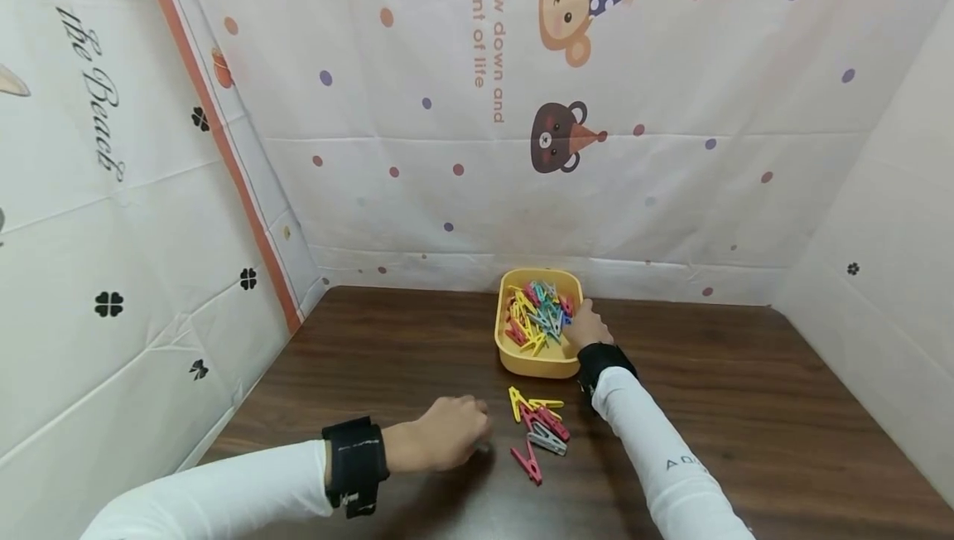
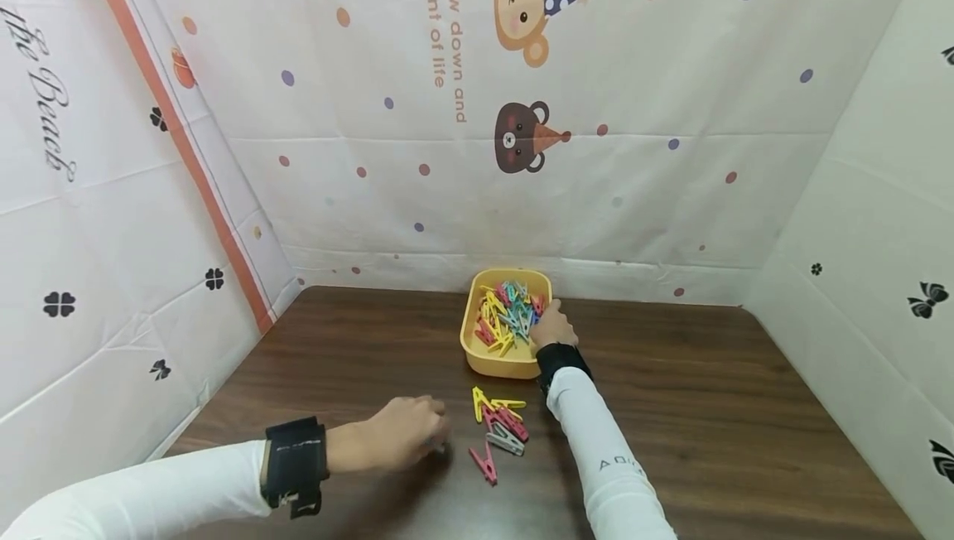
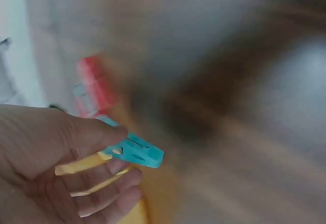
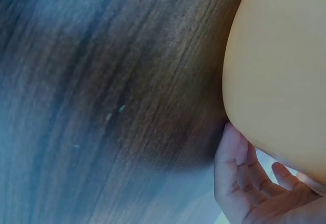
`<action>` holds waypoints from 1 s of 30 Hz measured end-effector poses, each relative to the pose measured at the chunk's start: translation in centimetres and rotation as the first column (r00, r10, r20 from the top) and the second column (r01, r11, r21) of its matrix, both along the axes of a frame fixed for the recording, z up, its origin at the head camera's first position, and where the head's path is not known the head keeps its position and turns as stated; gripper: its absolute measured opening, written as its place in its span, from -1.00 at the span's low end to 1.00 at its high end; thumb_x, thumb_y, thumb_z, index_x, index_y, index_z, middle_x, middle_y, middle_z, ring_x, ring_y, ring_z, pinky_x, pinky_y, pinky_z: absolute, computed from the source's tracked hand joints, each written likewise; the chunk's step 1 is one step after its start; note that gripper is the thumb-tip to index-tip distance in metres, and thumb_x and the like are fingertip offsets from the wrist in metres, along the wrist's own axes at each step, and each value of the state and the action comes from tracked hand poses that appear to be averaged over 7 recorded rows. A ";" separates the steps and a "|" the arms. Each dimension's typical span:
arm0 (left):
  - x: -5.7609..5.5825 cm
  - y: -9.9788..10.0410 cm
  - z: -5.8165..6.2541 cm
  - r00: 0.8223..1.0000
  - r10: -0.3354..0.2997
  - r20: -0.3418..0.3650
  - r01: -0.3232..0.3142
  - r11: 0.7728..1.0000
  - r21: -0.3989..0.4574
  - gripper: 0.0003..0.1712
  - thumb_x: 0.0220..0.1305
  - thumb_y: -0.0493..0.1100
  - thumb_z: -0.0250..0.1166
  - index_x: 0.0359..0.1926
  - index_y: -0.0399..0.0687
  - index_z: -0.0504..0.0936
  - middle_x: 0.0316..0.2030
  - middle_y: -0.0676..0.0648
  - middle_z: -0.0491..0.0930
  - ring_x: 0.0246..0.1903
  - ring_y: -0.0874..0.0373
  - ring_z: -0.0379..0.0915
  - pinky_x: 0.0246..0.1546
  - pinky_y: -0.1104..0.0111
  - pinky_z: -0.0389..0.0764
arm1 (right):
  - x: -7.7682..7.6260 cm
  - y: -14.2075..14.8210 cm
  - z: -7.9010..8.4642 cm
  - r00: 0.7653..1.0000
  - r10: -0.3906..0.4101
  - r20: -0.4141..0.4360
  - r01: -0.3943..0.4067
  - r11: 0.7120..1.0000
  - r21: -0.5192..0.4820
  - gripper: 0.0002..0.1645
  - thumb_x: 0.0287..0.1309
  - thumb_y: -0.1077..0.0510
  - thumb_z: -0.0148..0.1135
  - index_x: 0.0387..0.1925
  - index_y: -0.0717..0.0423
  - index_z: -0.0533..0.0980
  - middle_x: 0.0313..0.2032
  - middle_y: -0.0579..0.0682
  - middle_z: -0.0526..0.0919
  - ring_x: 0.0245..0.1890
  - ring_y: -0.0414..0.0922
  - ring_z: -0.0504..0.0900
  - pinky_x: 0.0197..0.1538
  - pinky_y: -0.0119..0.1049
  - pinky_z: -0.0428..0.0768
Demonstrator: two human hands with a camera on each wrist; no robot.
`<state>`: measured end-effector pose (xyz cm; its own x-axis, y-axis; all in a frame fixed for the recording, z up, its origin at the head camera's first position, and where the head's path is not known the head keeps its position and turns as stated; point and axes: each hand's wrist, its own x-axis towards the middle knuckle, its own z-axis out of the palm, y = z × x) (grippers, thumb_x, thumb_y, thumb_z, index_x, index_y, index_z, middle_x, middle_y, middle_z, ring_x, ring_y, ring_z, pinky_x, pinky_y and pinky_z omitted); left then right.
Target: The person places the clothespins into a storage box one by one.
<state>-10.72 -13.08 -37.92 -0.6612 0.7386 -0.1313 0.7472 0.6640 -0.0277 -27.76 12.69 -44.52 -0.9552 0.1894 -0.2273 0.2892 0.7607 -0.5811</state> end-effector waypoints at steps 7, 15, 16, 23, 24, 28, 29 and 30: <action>-4.5 4.1 4.6 0.994 0.102 0.034 -0.106 0.984 0.144 -0.70 0.30 -0.16 0.40 0.01 -0.10 0.58 -0.14 -0.07 0.56 -0.35 0.16 0.55 -0.48 0.44 0.55 | 0.3 0.6 0.5 1.000 -0.016 0.002 0.016 1.000 -0.003 -0.25 0.30 0.15 0.15 0.38 0.33 0.08 0.12 0.48 0.54 0.02 0.32 0.61 0.09 0.17 0.55; -11.9 9.3 8.2 0.983 0.157 0.092 -0.177 0.940 0.292 -0.84 0.36 -0.24 0.33 -0.11 -0.14 0.54 -0.24 -0.10 0.56 -0.37 0.16 0.38 -0.39 0.41 0.38 | 0.4 0.4 -0.3 1.000 -0.005 -0.011 0.005 1.000 -0.009 -0.24 0.27 0.17 0.14 0.38 0.33 0.08 0.08 0.47 0.57 -0.04 0.32 0.63 0.02 0.15 0.56; -12.9 9.8 8.4 0.978 0.187 0.095 -0.207 0.934 0.292 -0.85 0.37 -0.23 0.32 -0.10 -0.13 0.55 -0.23 -0.10 0.58 -0.37 0.15 0.40 -0.39 0.41 0.38 | 0.4 0.3 -0.4 1.000 -0.007 -0.012 0.007 1.000 -0.004 -0.25 0.27 0.16 0.15 0.37 0.33 0.09 0.08 0.47 0.57 -0.04 0.33 0.64 0.02 0.16 0.56; -21.0 10.9 5.7 0.859 0.494 0.133 -0.512 0.832 0.216 -0.69 0.47 -0.21 0.18 0.16 -0.11 0.61 0.03 -0.18 0.66 -0.21 0.02 0.59 -0.33 0.29 0.41 | 0.2 -0.8 -0.5 0.999 -0.037 -0.010 0.037 0.999 0.008 -0.30 0.33 0.13 0.21 0.35 0.30 0.16 0.08 0.43 0.60 -0.01 0.32 0.65 0.10 0.21 0.58; -22.0 11.1 5.0 0.826 0.545 0.143 -0.563 0.802 0.197 -0.63 0.47 -0.20 0.17 0.24 -0.09 0.58 0.11 -0.18 0.64 -0.15 -0.01 0.61 -0.29 0.26 0.45 | 0.2 -0.9 -0.6 0.999 -0.035 -0.012 0.035 0.999 0.010 -0.30 0.33 0.12 0.22 0.35 0.29 0.16 0.08 0.42 0.60 -0.01 0.31 0.65 0.10 0.21 0.58; -24.2 12.3 2.0 0.715 0.681 0.157 -0.697 0.711 0.088 -0.54 0.46 -0.03 0.19 0.29 -0.06 0.58 0.26 -0.13 0.58 0.04 -0.03 0.63 -0.08 0.16 0.63 | 0.2 -0.8 -0.7 0.999 -0.037 -0.022 0.037 0.999 0.011 -0.30 0.32 0.12 0.21 0.35 0.28 0.16 0.08 0.42 0.60 -0.03 0.29 0.66 0.07 0.18 0.58; -24.5 12.8 1.3 0.703 0.692 0.164 -0.707 0.706 0.054 -0.58 0.47 -0.01 0.17 0.21 -0.06 0.65 0.23 -0.11 0.61 0.01 0.01 0.64 -0.09 0.16 0.65 | 0.2 -0.6 -0.6 0.999 -0.043 -0.025 0.043 0.999 0.012 -0.31 0.33 0.12 0.21 0.34 0.28 0.16 0.08 0.42 0.60 -0.03 0.29 0.66 0.07 0.18 0.58; -25.0 13.3 0.5 0.703 0.694 0.156 -0.705 0.709 0.026 -0.61 0.48 0.01 0.14 0.12 -0.05 0.70 0.19 -0.08 0.64 -0.04 0.06 0.64 -0.13 0.18 0.66 | 0.3 -0.4 -0.3 0.998 -0.052 -0.025 0.052 0.999 0.011 -0.32 0.33 0.12 0.21 0.34 0.27 0.16 0.08 0.42 0.60 -0.03 0.29 0.65 0.06 0.18 0.58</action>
